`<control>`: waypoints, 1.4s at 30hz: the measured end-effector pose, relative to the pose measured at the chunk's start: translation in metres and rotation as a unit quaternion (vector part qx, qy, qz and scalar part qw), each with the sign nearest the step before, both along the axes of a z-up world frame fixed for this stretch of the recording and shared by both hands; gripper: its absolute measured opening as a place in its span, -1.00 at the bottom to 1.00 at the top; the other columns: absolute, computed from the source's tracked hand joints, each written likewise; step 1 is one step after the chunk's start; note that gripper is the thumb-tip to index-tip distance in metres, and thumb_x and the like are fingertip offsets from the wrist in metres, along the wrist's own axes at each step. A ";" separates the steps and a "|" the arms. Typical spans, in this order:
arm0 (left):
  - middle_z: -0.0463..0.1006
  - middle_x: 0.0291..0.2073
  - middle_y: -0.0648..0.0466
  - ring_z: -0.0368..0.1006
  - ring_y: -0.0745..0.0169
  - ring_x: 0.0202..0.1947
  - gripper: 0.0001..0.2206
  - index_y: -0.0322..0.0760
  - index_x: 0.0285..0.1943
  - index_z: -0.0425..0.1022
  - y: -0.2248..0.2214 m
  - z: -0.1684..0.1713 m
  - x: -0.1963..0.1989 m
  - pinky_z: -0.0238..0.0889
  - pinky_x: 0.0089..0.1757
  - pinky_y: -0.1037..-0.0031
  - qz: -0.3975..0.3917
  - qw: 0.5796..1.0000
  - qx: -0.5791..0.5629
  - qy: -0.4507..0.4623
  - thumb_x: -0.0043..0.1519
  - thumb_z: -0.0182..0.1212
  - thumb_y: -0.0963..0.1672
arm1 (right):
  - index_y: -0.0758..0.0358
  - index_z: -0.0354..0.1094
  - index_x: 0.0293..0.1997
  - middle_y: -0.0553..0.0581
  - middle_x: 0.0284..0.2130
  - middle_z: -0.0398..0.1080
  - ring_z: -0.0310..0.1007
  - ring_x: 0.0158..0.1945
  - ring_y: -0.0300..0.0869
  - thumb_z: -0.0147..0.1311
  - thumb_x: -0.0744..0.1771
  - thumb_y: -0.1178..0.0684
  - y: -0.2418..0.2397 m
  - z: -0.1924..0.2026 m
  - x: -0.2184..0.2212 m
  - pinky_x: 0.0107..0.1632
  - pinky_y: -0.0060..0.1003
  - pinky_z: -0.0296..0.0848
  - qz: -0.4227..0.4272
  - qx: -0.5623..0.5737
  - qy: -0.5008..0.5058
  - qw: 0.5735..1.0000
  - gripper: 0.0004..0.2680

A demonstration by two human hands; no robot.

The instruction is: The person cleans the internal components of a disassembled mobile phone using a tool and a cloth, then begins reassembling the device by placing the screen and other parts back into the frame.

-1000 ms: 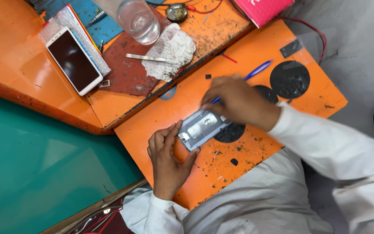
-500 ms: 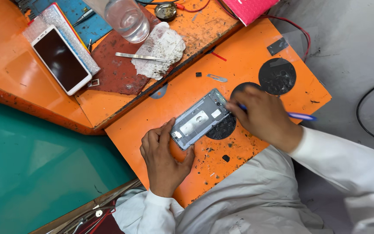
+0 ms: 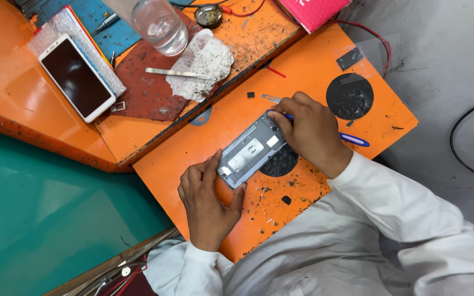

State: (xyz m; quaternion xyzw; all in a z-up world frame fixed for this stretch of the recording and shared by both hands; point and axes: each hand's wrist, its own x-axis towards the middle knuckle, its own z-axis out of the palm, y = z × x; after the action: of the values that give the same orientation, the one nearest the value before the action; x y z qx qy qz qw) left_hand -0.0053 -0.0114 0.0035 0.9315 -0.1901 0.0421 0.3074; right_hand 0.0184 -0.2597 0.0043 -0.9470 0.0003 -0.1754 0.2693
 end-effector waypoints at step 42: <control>0.36 -0.08 -0.02 0.22 -0.04 0.05 -0.25 -0.20 0.36 0.37 0.004 -0.007 0.000 0.05 0.09 0.18 0.020 0.998 -0.050 0.010 -0.07 0.59 -0.05 | -0.03 0.57 -0.13 0.01 -0.26 0.36 0.40 -0.17 -0.11 0.26 0.27 -0.06 -0.003 -0.017 -0.001 -0.14 -0.15 0.33 0.363 -0.042 -0.079 0.927 -0.85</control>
State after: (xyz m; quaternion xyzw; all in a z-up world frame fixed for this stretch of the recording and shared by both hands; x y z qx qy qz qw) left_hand -0.0053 -0.0077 -0.0040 0.9189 -0.1655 0.0487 0.3549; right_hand 0.0170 -0.2630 -0.0124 -0.8758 -0.3723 -0.1393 0.2737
